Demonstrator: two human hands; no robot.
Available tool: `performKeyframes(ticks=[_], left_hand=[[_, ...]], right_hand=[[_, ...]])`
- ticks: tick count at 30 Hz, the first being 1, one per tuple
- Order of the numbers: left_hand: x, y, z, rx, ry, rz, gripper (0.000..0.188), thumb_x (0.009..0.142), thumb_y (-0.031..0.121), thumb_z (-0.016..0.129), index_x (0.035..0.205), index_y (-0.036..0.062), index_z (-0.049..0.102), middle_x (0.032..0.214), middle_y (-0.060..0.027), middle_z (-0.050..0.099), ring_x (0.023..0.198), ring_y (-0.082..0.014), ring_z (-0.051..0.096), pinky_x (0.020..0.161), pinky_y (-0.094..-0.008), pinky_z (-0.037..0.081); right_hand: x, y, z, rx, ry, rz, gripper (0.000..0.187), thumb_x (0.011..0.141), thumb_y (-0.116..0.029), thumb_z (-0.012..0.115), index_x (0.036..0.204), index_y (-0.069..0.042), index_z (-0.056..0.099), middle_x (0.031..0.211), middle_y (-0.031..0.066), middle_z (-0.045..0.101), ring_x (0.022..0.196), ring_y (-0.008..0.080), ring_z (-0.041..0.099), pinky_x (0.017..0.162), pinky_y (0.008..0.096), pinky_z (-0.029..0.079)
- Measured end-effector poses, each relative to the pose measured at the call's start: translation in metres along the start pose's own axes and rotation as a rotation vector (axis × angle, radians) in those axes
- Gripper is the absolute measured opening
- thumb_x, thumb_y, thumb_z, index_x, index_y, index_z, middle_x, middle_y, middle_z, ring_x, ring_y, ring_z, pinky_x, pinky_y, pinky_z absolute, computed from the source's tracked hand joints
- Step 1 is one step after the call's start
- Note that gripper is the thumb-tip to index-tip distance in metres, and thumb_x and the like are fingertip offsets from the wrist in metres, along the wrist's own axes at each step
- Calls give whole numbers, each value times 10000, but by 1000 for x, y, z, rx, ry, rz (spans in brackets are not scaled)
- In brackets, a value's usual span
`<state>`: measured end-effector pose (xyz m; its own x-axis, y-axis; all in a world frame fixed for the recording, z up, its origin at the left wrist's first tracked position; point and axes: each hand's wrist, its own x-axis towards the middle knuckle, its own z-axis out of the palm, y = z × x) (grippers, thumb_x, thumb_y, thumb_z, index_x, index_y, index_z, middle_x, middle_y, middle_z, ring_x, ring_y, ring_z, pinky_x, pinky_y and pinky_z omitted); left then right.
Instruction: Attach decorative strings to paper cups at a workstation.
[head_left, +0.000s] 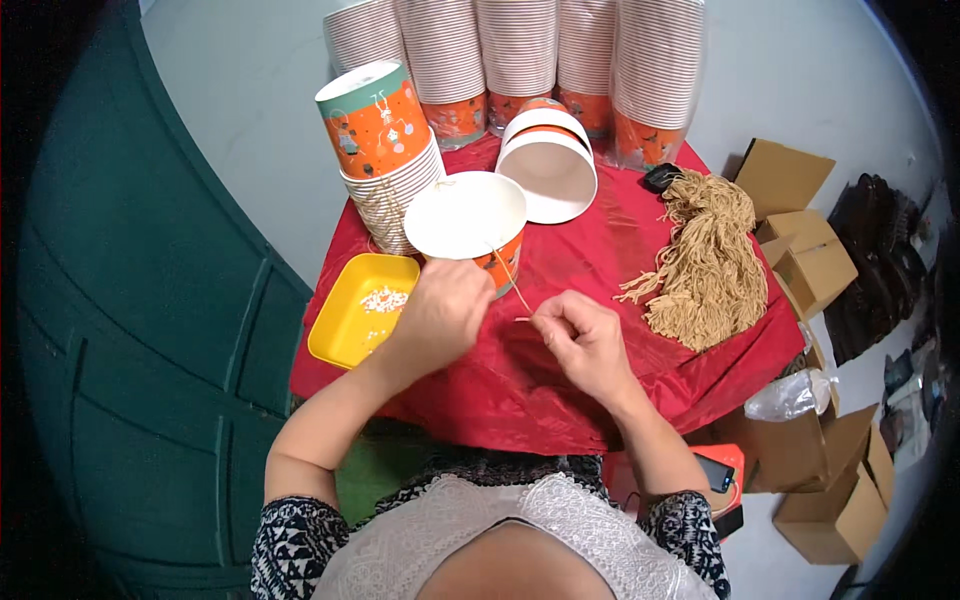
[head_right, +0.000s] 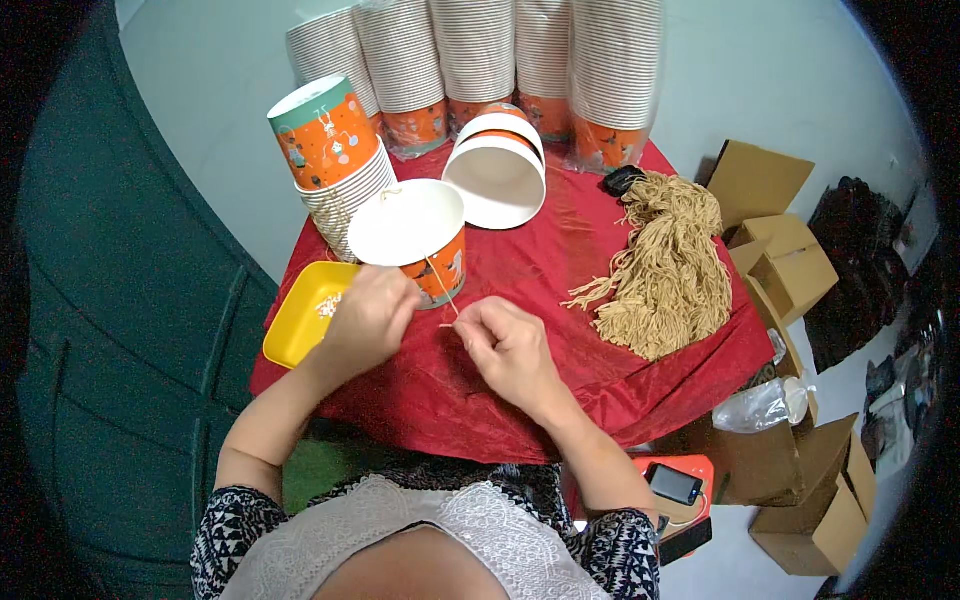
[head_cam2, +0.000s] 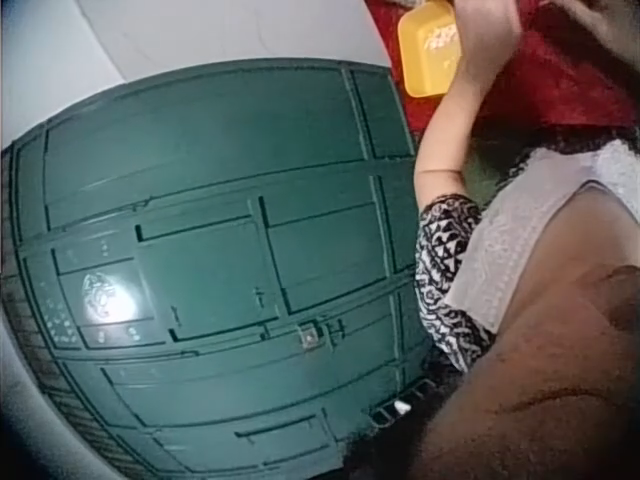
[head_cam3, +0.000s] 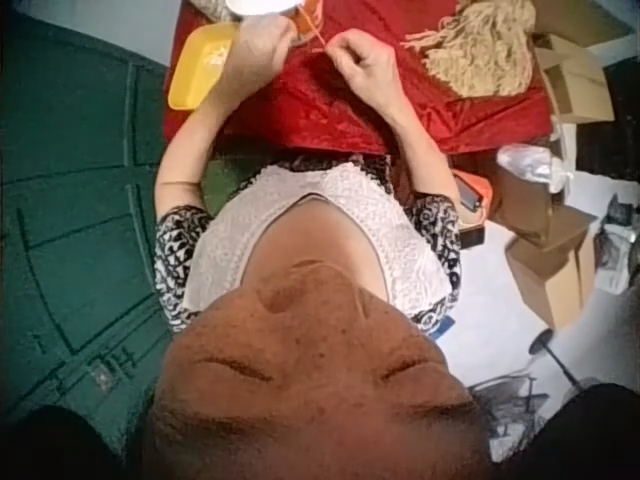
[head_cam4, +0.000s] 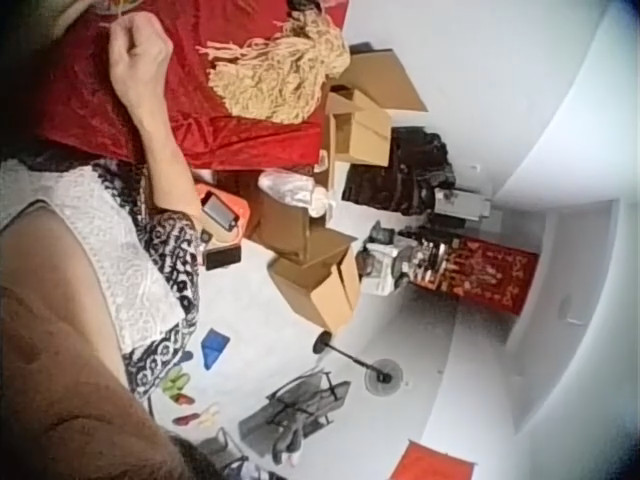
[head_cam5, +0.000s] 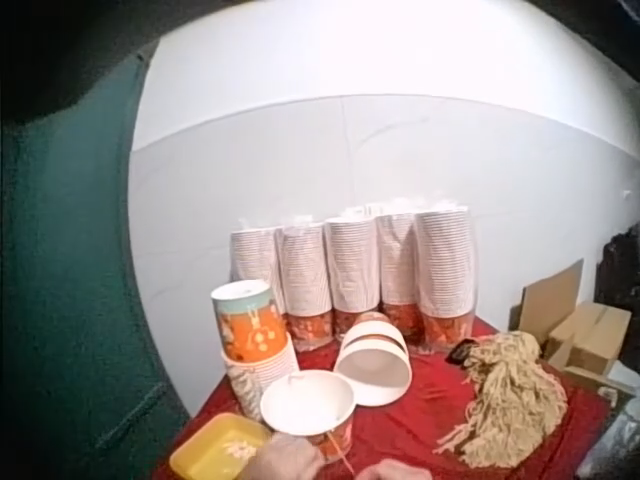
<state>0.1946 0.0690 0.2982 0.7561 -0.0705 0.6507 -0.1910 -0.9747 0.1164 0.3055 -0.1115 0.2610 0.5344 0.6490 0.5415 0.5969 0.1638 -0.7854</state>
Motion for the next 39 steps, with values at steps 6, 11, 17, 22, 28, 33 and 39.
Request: performKeyframes(ticks=[6, 11, 17, 22, 28, 33, 39], left_hand=[[20, -21, 2, 109, 68, -110, 155, 794, 25, 673, 916, 13, 578, 863, -147, 589, 854, -341, 578, 811, -439, 432], [23, -19, 15, 188, 156, -212, 216, 781, 58, 693, 950, 13, 566, 927, -133, 577, 906, -323, 558, 838, -454, 391], [30, -37, 19, 295, -60, -249, 116, 793, 68, 673, 894, 32, 631, 876, -140, 621, 948, -314, 572, 886, -428, 372], [28, -19, 15, 137, -74, -247, 59, 796, 77, 665, 789, 23, 642, 793, -155, 647, 831, -338, 594, 841, -428, 393], [25, 8, 4, -45, -134, -247, 96, 788, 91, 691, 774, 9, 641, 753, -159, 655, 742, -343, 597, 787, -421, 435], [25, -2, -3, -339, -163, -457, 146, 888, 107, 606, 863, -21, 673, 744, -134, 669, 710, -206, 633, 668, -338, 498], [32, -23, -5, -417, -238, -523, 208, 890, 117, 554, 904, -59, 664, 781, -214, 674, 764, -310, 687, 703, -391, 521]], right_hand=[[65, 31, -35, -73, 280, -83, 65, 878, -22, 616, 861, 41, 626, 727, 85, 619, 684, 111, 564, 630, 279, 471], [95, 59, -42, 63, 550, -51, 89, 914, -64, 630, 887, 21, 628, 750, 19, 620, 702, 66, 533, 621, 252, 453], [80, 71, -16, 1, 522, -114, 62, 875, -25, 650, 866, 23, 612, 796, 71, 557, 680, 148, 530, 617, 278, 445], [53, 54, 2, -27, 411, -120, 62, 833, 33, 644, 810, 25, 587, 753, 104, 565, 662, 176, 555, 596, 305, 448], [17, 31, 17, 43, 342, -140, 145, 836, 42, 664, 779, 2, 536, 720, 69, 506, 614, 132, 487, 544, 274, 402], [10, 33, 26, 68, 341, -126, 166, 835, 51, 654, 765, -8, 515, 714, 62, 494, 603, 124, 474, 532, 269, 393], [11, 35, 31, 21, 343, -175, 187, 810, 71, 649, 751, -14, 494, 706, 69, 484, 588, 134, 481, 521, 277, 399]])
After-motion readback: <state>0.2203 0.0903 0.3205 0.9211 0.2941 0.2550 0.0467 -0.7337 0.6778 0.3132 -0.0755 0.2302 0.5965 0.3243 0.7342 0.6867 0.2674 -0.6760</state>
